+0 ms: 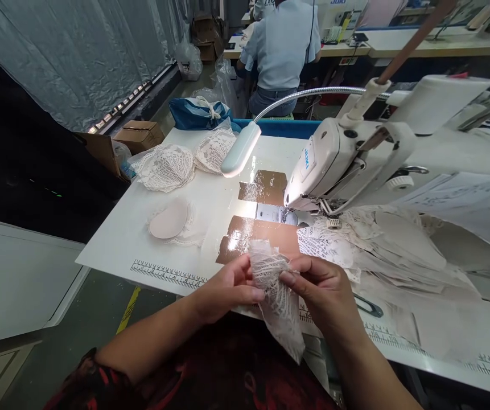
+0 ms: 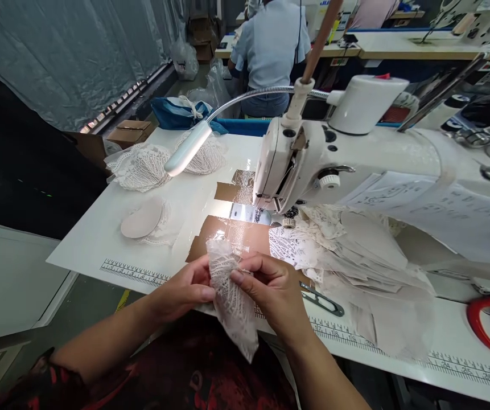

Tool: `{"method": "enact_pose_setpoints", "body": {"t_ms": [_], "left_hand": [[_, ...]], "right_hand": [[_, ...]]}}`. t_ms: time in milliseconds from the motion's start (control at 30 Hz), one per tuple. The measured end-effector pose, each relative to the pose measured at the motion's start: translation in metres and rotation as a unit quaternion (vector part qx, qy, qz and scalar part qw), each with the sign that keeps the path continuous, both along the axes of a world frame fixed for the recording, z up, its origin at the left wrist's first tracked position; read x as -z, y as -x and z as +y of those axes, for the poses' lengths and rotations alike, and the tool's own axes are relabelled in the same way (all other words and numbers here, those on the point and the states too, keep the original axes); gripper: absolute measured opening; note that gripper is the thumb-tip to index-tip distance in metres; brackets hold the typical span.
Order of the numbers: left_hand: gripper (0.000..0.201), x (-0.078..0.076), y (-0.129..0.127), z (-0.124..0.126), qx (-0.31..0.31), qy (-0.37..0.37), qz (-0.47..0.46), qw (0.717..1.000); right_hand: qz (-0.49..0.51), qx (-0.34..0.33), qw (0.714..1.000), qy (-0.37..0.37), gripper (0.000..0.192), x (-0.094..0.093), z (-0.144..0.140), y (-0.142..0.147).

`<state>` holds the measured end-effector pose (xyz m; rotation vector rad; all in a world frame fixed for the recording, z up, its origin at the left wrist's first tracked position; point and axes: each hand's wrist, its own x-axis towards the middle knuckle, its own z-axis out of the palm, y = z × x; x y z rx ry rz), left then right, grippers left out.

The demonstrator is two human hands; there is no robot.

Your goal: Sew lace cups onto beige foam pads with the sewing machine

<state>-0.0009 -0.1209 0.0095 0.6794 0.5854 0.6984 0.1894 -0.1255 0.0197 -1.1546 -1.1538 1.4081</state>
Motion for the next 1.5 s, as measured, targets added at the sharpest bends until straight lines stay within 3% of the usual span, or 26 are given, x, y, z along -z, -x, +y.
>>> {"method": "enact_pose_setpoints", "body": {"t_ms": [100, 233, 433, 500, 533, 600, 667, 733, 867, 1033, 1133, 1333, 1500], "left_hand": [[0.043, 0.0, -0.007, -0.002, -0.036, 0.031, 0.028, 0.998], [0.022, 0.003, -0.007, -0.002, -0.082, 0.088, 0.038, 0.992], [0.01, 0.014, 0.014, -0.006, -0.102, 0.128, 0.031, 0.986], [0.007, 0.012, 0.026, -0.004, -0.126, 0.085, 0.047, 0.987], [0.004, 0.009, 0.031, -0.002, -0.143, 0.031, 0.06, 0.987], [0.019, -0.003, 0.038, 0.003, -0.156, -0.134, 0.105, 0.973], [0.044, -0.018, 0.04, 0.01, -0.117, -0.303, 0.165, 0.931], [0.055, -0.029, 0.036, 0.016, -0.04, -0.386, 0.22, 0.895], [0.022, -0.031, 0.024, 0.021, 0.064, -0.389, 0.259, 0.882], [0.024, -0.024, 0.017, 0.019, 0.067, -0.363, 0.244, 0.897], [0.02, -0.029, 0.018, 0.021, 0.06, -0.357, 0.223, 0.905], [0.02, -0.034, 0.016, 0.024, 0.036, -0.374, 0.248, 0.893], [0.025, -0.031, 0.013, 0.024, 0.031, -0.401, 0.264, 0.876]], "right_hand": [[-0.008, 0.017, 1.0, 0.005, 0.013, 0.001, 0.001, 0.001], [0.055, 0.079, 0.995, 0.017, 0.019, 0.002, 0.001, -0.001], [0.085, 0.091, 0.992, 0.023, 0.032, -0.006, 0.0, -0.005], [0.1, 0.075, 0.992, 0.025, 0.032, -0.009, -0.001, -0.006], [0.096, 0.058, 0.993, 0.024, 0.03, -0.01, -0.001, -0.006], [0.055, -0.001, 0.998, 0.009, 0.024, -0.012, -0.002, -0.005], [-0.011, -0.067, 0.997, -0.029, 0.016, -0.014, -0.004, 0.0], [-0.078, -0.097, 0.989, -0.078, 0.01, -0.016, -0.006, 0.005], [-0.191, -0.056, 0.966, -0.168, 0.004, -0.018, -0.006, 0.011], [-0.244, -0.01, 0.944, -0.221, 0.008, -0.02, -0.002, 0.012], [-0.255, 0.003, 0.942, -0.219, 0.011, -0.022, -0.001, 0.012], [-0.253, 0.006, 0.946, -0.201, 0.013, -0.02, 0.0, 0.013], [-0.232, -0.033, 0.964, -0.121, 0.01, -0.017, 0.004, 0.008]]}}
